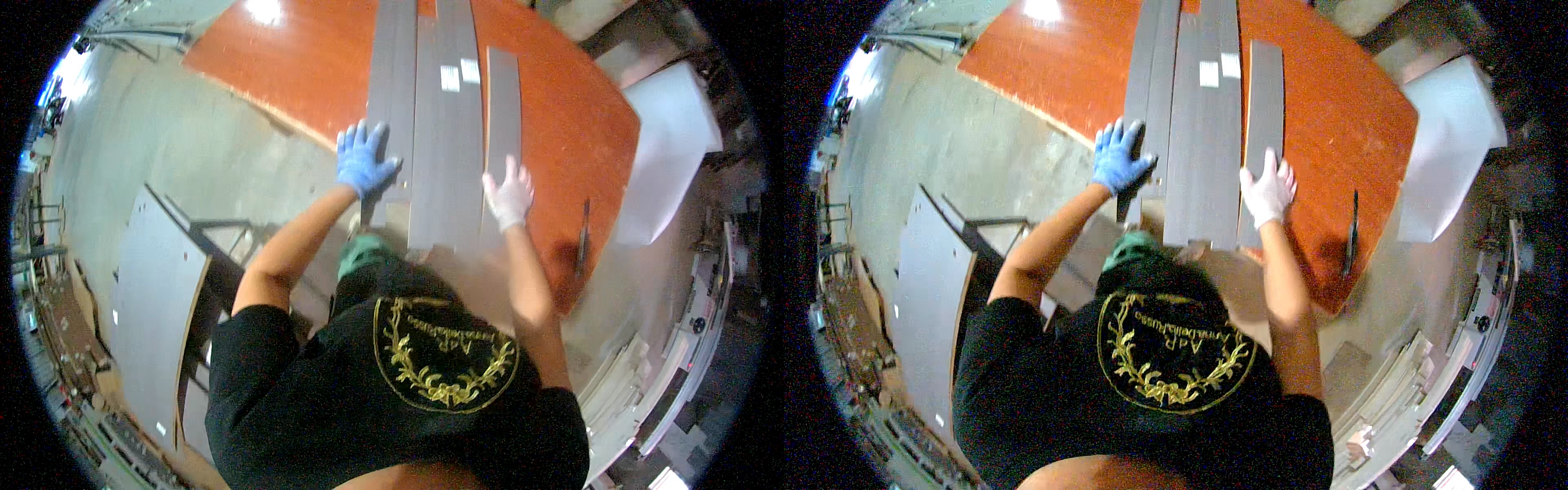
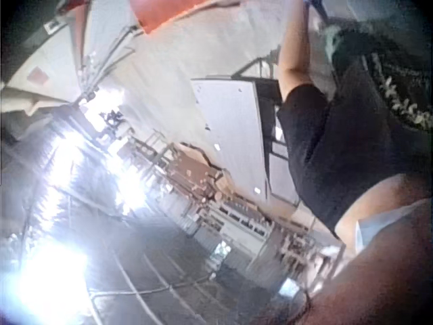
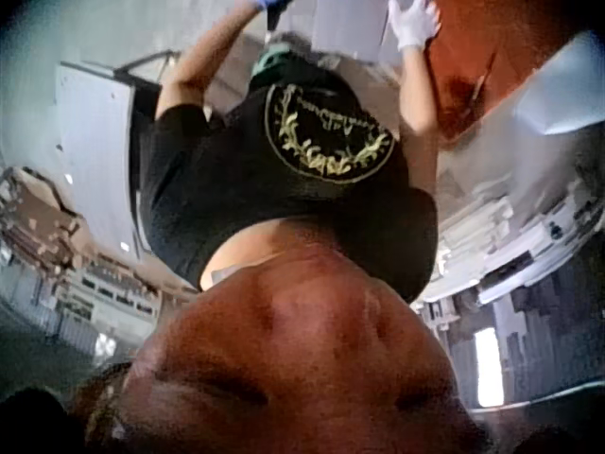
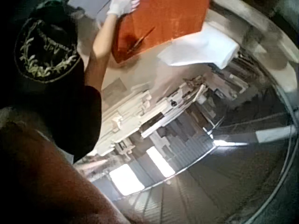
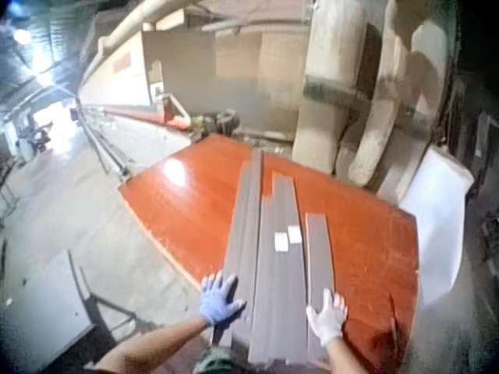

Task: The person moves a large brown board across the workshop floor, then picks up and stacks several gray rectangular panels on a workbench. They wipe the panels with a white cloth and place them on a pile. The person also handles a long strip of material and places it on the pile.

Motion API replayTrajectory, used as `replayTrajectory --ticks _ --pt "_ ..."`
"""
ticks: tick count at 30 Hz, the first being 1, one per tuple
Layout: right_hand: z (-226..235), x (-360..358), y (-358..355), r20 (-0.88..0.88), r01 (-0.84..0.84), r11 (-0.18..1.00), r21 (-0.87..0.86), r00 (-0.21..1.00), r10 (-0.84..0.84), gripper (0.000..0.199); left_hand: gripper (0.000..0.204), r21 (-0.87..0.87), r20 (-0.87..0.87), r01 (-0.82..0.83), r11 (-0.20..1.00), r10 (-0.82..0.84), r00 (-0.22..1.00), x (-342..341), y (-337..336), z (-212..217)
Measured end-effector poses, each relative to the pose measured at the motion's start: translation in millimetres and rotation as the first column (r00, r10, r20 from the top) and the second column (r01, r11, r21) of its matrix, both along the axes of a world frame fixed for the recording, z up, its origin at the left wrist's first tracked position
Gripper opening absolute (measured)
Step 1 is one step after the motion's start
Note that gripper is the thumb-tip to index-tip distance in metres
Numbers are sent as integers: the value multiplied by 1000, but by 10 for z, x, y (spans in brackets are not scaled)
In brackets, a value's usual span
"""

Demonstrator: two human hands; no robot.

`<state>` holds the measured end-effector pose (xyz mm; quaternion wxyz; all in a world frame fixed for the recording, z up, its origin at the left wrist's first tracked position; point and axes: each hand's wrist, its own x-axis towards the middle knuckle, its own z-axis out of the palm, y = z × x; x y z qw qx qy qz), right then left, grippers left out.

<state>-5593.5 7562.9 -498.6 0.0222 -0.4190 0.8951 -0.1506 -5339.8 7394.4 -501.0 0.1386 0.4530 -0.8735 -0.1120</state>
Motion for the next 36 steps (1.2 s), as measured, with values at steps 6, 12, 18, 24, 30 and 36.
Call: replayTrajectory --ticks 6,12,18,24,30,36 --pt "-44 254 492 243 -166 965 -205 946 214 46 71 243 -383 77 967 23 924 519 119 -452" --pt "-7 892 1336 780 383 875 -295 626 -11 49 62 934 -344 190 303 615 709 702 79 -368" --pt "252 977 1354 958 541 841 21 231 -172 45 42 827 -506 285 485 419 754 666 31 59" --pt "-395 1274 1381 916 549 815 182 -396 62 52 80 714 -470 80 696 390 792 691 167 -451" --pt "-13 1416 1281 966 250 968 -34 -240 96 49 82 728 -598 444 522 166 785 867 267 216" --pt "-240 1689 617 864 458 851 256 -504 11 41 79 685 -705 471 557 340 623 780 473 -239"
